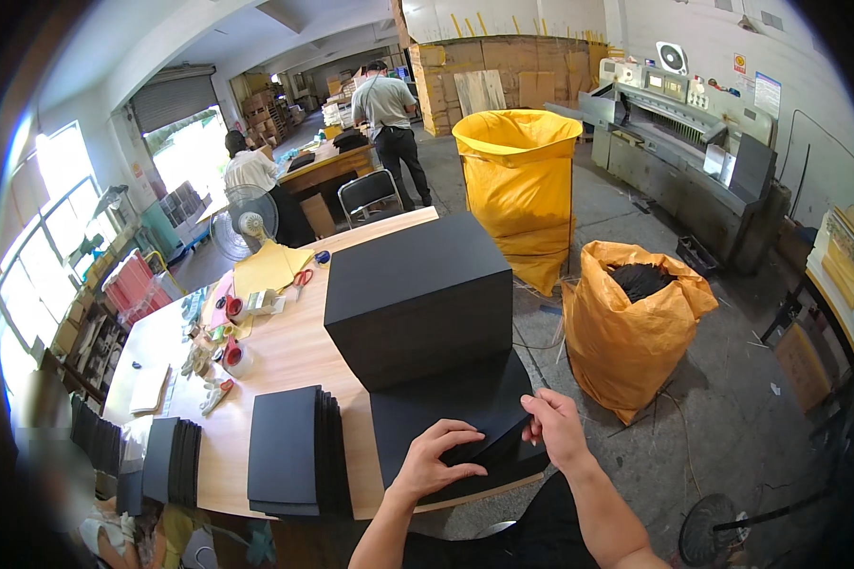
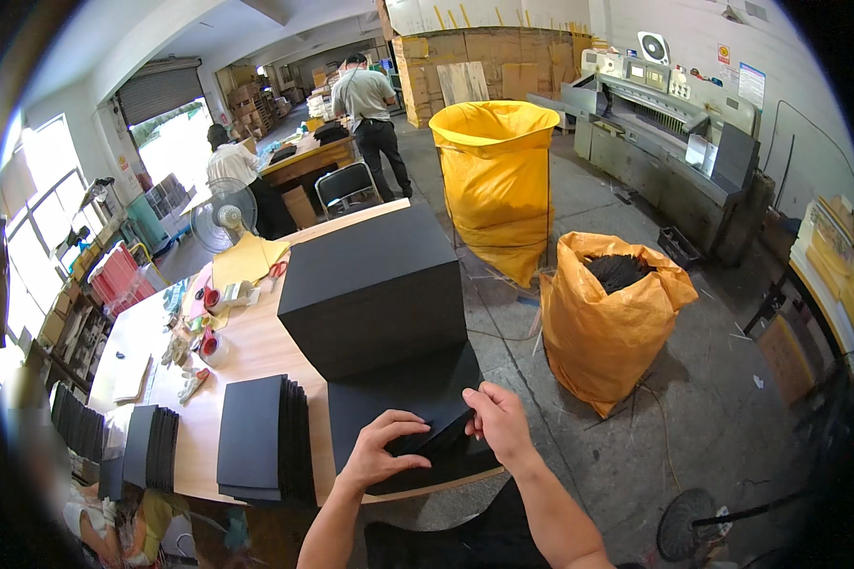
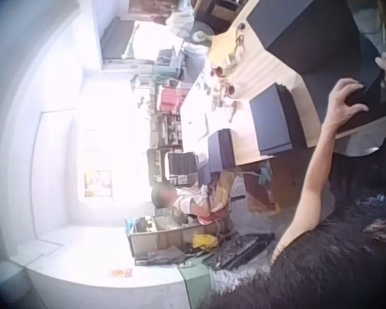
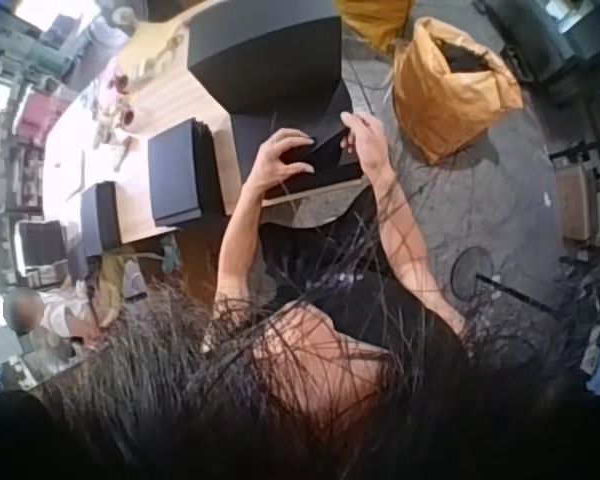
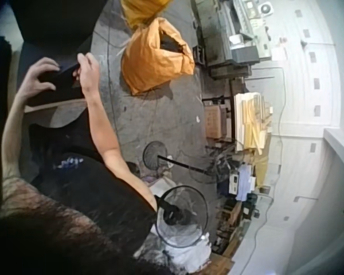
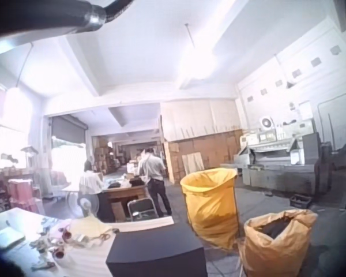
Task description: The person repeatedly folds black rectangular sheets in half and stacks them on a table. The person handles each sheet one at a time, aligns the edges, and places the folded pieces into a growing stack.
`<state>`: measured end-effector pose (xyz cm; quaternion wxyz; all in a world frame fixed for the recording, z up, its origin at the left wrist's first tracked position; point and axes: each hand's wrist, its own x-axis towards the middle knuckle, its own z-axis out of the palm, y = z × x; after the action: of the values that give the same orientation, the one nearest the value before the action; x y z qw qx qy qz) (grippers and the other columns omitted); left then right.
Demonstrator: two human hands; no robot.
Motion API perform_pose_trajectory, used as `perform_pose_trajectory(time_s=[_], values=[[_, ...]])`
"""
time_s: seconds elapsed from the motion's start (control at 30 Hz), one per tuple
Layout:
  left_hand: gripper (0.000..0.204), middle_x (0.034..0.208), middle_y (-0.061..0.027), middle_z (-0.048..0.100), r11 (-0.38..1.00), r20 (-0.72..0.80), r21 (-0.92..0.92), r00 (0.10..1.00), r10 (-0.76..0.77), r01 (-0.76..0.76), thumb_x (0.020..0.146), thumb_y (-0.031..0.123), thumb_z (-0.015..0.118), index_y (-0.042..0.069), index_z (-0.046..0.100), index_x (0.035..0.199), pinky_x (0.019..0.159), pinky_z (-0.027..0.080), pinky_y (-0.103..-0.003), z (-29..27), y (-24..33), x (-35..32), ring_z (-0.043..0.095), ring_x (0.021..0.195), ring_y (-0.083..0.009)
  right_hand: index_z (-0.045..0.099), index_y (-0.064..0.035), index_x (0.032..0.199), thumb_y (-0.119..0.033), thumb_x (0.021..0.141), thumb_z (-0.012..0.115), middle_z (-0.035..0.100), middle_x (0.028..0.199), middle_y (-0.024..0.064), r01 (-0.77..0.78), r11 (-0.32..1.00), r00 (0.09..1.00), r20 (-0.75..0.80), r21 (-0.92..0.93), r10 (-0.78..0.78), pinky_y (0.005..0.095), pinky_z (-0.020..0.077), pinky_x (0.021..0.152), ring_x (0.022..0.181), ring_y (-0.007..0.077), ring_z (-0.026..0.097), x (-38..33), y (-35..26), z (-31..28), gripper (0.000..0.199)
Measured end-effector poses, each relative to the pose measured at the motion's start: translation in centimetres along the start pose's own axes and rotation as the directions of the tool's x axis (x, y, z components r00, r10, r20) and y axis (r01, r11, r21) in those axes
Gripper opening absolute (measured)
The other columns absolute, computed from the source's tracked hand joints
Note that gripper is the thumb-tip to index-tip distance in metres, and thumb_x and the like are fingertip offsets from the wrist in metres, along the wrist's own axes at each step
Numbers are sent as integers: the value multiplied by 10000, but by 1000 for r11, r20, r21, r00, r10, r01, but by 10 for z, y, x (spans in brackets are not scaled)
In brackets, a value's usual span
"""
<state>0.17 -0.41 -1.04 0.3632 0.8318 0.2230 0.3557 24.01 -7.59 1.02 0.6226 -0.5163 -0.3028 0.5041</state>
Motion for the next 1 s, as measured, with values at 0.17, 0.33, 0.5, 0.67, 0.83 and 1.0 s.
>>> perform_pose_trajectory(time_s=[0.17, 0.33, 0.5, 0.67, 0.83, 1.0], values=[[448, 1219, -123, 752, 984, 13, -109, 990, -142, 143, 762, 215, 1007, 80, 828, 1150, 1027, 574, -396, 2, -5, -5, 716, 1188, -288, 513, -129, 722, -232, 1070, 681, 519, 616, -18, 9, 999, 1000, 30, -36, -8, 260, 439, 502, 538, 125, 607, 1, 0, -5, 400], [447, 1189, -99, 754, 983, 6, -100, 988, -153, 153, 767, 189, 991, 60, 815, 1158, 939, 580, -351, 1, -3, -5, 733, 1102, -248, 527, -122, 755, -346, 1106, 671, 535, 630, -18, 53, 993, 996, 71, -104, -46, 255, 431, 510, 556, 118, 612, 0, 2, -9, 440], [430, 1172, -106, 759, 975, 21, -140, 985, -169, 171, 776, 176, 985, 43, 814, 1148, 965, 575, -345, 1, -9, -6, 729, 1114, -251, 538, -114, 808, -466, 1119, 638, 544, 645, -19, 93, 986, 992, 95, -142, -80, 247, 432, 522, 589, 112, 625, 0, 7, -13, 480], [431, 1214, -119, 755, 974, 35, -155, 986, -164, 167, 808, 153, 962, 45, 802, 1193, 987, 574, -352, 0, -11, -6, 727, 1149, -256, 532, -100, 797, -470, 1113, 646, 543, 638, -7, 106, 991, 993, 56, -78, -102, 261, 422, 520, 586, 118, 610, -3, 9, -9, 499], [356, 1329, -175, 712, 984, -175, -116, 972, -155, 136, 951, 76, 827, 84, 776, 1303, 1014, 575, -364, 11, 7, 2, 725, 1189, -304, 480, -8, 729, -309, 1038, 747, 546, 609, 60, 368, 582, 859, 25, -725, -512, 365, 374, 526, 529, 170, 475, -5, 6, 8, 507], [436, 1379, -185, 659, 995, 28, 80, 998, -54, 51, 863, 250, 933, 156, 797, 1266, 981, 597, -390, 1, 5, -1, 718, 1180, -350, 521, -90, 713, -217, 1050, 710, 560, 618, 12, -24, 1000, 1000, 15, 4, 24, 285, 418, 505, 528, 140, 570, 3, -1, -2, 407]])
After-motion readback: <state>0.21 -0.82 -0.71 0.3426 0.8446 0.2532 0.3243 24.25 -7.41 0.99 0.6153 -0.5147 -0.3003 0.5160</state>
